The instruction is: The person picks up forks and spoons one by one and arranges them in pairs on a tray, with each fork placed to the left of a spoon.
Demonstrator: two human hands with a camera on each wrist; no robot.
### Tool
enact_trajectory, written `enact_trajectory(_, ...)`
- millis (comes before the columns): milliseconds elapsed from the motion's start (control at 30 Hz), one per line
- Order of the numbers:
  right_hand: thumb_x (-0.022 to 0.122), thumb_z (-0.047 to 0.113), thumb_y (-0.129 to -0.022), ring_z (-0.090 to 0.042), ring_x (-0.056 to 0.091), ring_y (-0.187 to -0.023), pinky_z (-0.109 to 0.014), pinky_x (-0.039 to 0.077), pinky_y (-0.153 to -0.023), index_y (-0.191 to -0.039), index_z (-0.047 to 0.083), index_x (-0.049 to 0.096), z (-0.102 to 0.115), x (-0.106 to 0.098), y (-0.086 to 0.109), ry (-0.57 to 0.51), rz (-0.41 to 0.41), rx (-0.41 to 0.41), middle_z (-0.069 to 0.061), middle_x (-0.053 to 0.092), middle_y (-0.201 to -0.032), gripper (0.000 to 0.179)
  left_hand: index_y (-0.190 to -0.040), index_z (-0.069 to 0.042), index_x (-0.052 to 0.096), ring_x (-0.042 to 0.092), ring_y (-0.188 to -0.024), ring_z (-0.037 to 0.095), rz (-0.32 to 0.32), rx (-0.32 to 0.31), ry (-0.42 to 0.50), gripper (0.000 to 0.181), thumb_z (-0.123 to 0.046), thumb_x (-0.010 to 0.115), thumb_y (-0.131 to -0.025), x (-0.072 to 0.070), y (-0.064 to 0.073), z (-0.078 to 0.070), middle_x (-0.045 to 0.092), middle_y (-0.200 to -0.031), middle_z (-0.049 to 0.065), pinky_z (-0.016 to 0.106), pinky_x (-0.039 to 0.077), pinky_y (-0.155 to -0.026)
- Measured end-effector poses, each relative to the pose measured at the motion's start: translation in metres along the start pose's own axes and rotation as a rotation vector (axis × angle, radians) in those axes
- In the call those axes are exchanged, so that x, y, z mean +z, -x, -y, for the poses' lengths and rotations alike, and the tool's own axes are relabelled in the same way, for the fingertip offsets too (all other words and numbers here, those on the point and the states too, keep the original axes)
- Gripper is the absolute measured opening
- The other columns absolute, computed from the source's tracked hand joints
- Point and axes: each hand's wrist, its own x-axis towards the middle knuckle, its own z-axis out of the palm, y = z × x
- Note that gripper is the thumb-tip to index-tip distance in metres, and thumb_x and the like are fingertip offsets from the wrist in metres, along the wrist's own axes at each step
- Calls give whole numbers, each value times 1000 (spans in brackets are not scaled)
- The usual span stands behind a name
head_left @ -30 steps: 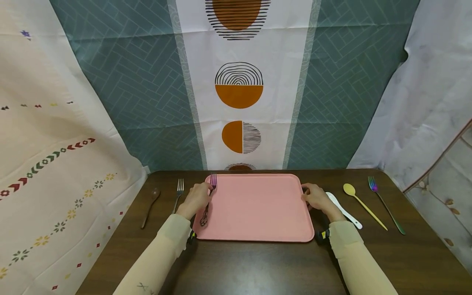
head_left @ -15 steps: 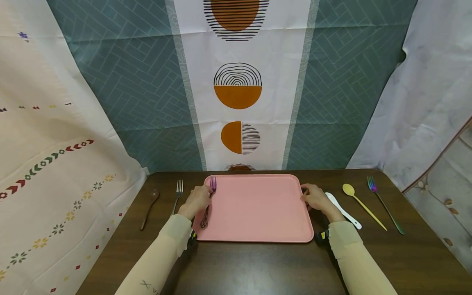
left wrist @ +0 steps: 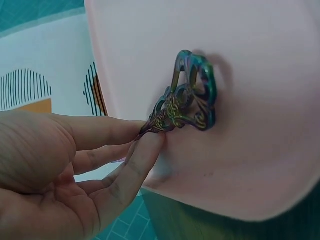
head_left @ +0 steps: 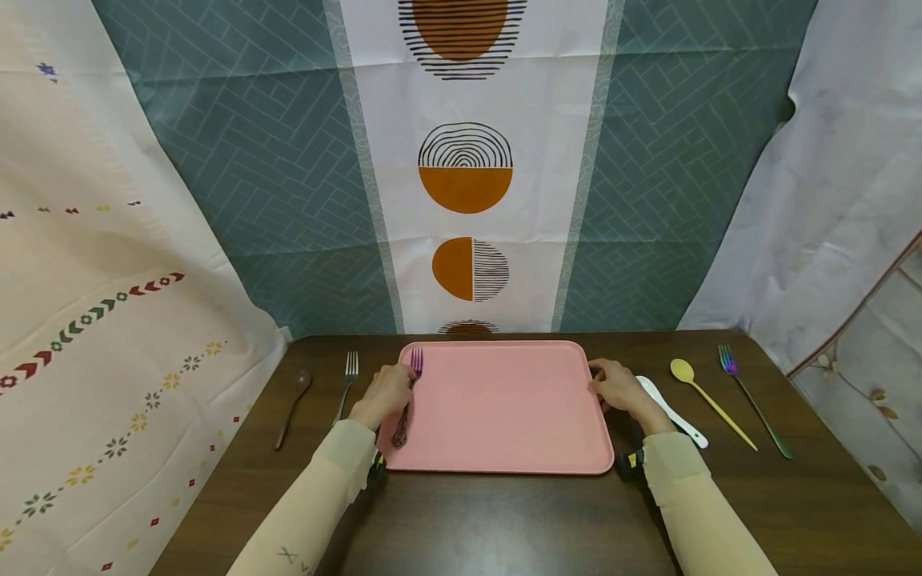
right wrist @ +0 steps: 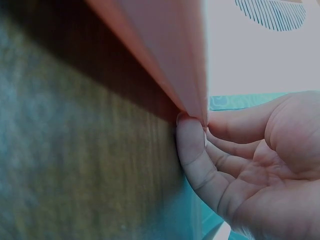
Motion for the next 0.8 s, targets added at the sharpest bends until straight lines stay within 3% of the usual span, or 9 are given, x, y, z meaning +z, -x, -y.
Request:
enact_trajectory(667,55,-1,-99,-21,66,-67,-37,60,-59,-146,-18,39,1,-1,-1,17,0,12,-22,60,-95,53,-126,3,69,63,-81,27,-18,-48,17,32,-1,66,-95,4,2,-1,72,-115,20,40,57,-70)
enact_trajectory(800,55,-1,-99,-21,66,-66,-38,60,-58,-146,-18,39,2,-1,0,18,1,12,-23,60,-96,53,-127,4,68,61,-78,27,-10,-46,35,33,-2,66,-95,3,3,-2,71,-113,20,37,54,-64)
